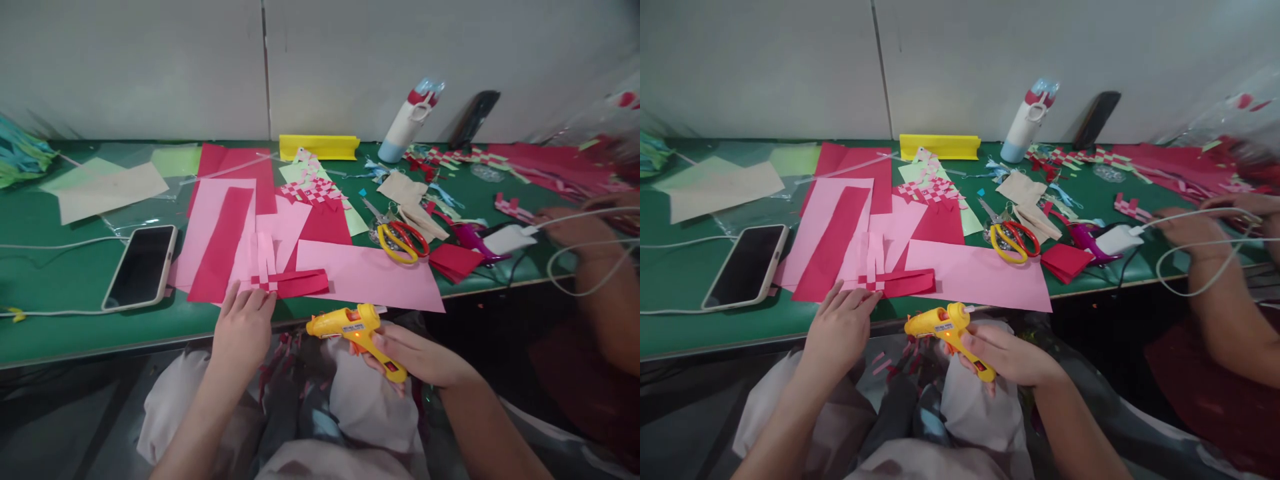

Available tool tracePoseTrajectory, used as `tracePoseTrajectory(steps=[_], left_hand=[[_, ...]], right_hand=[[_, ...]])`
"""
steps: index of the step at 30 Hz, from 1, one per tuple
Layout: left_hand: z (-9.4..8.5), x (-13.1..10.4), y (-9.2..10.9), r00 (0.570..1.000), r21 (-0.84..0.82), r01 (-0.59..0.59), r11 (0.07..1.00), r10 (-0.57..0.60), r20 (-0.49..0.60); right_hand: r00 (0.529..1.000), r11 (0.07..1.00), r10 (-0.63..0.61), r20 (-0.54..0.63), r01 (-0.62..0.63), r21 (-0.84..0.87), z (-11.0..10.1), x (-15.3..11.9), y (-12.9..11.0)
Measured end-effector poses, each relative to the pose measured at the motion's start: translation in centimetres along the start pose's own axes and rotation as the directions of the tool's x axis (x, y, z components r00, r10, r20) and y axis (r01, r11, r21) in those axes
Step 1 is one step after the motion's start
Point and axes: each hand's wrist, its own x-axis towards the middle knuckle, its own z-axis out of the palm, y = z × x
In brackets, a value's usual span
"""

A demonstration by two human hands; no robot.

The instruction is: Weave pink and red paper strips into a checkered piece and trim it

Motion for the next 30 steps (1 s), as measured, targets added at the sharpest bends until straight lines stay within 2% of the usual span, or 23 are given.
tracePoseTrajectory(steps=[7, 11, 14, 16, 19, 21, 22, 24, 30], left_hand=[[-0.1, 0.0, -0.5, 1.000, -0.062, 0.020, 0.998, -0.020, 0.003], [-0.5, 0.4, -0.5, 0.997, -0.109, 0.077, 0.991, -0.077, 0.003], [-0.9, 0.9, -0.3, 0.995, -0.086, 0.099, 0.991, -0.098, 0.025], [-1.1, 1.3, 0.0, 0.994, -0.035, 0.105, 0.994, -0.104, 0.029], [-1.4, 1.9, 0.5, 0.994, 0.041, 0.108, 0.993, -0.109, 0.027], [-1.6, 2.3, 0.8, 0.992, 0.058, 0.123, 0.991, -0.125, 0.034], [-1.6, 2.5, 0.9, 0.990, 0.059, 0.133, 0.989, -0.135, 0.039], [-1.6, 3.0, 1.0, 0.987, 0.057, 0.152, 0.987, -0.155, 0.050], [-1.1, 4.8, 1.0, 0.983, 0.078, 0.154, 0.985, -0.161, 0.088]], right_hand=[[0.998, 0.999, -0.039, -0.053, 0.039, 0.003, -0.4, 0.0, -0.1], [0.987, 0.989, -0.112, -0.113, 0.122, 0.084, -1.1, -0.7, 0.1], [0.963, 0.968, -0.170, -0.209, 0.203, 0.149, -1.5, -1.2, -0.2], [0.919, 0.947, -0.204, -0.338, 0.273, 0.168, -1.8, -1.1, -0.7], [0.796, 0.911, -0.249, -0.552, 0.385, 0.145, -2.0, -0.4, -1.2], [0.738, 0.893, -0.273, -0.617, 0.433, 0.124, -2.1, 0.3, -1.4], [0.728, 0.887, -0.284, -0.624, 0.447, 0.118, -2.1, 0.6, -1.4], [0.734, 0.885, -0.300, -0.610, 0.452, 0.109, -2.0, 1.0, -1.3], [0.827, 0.916, -0.314, -0.467, 0.393, 0.082, -1.4, 1.4, -1.2]])
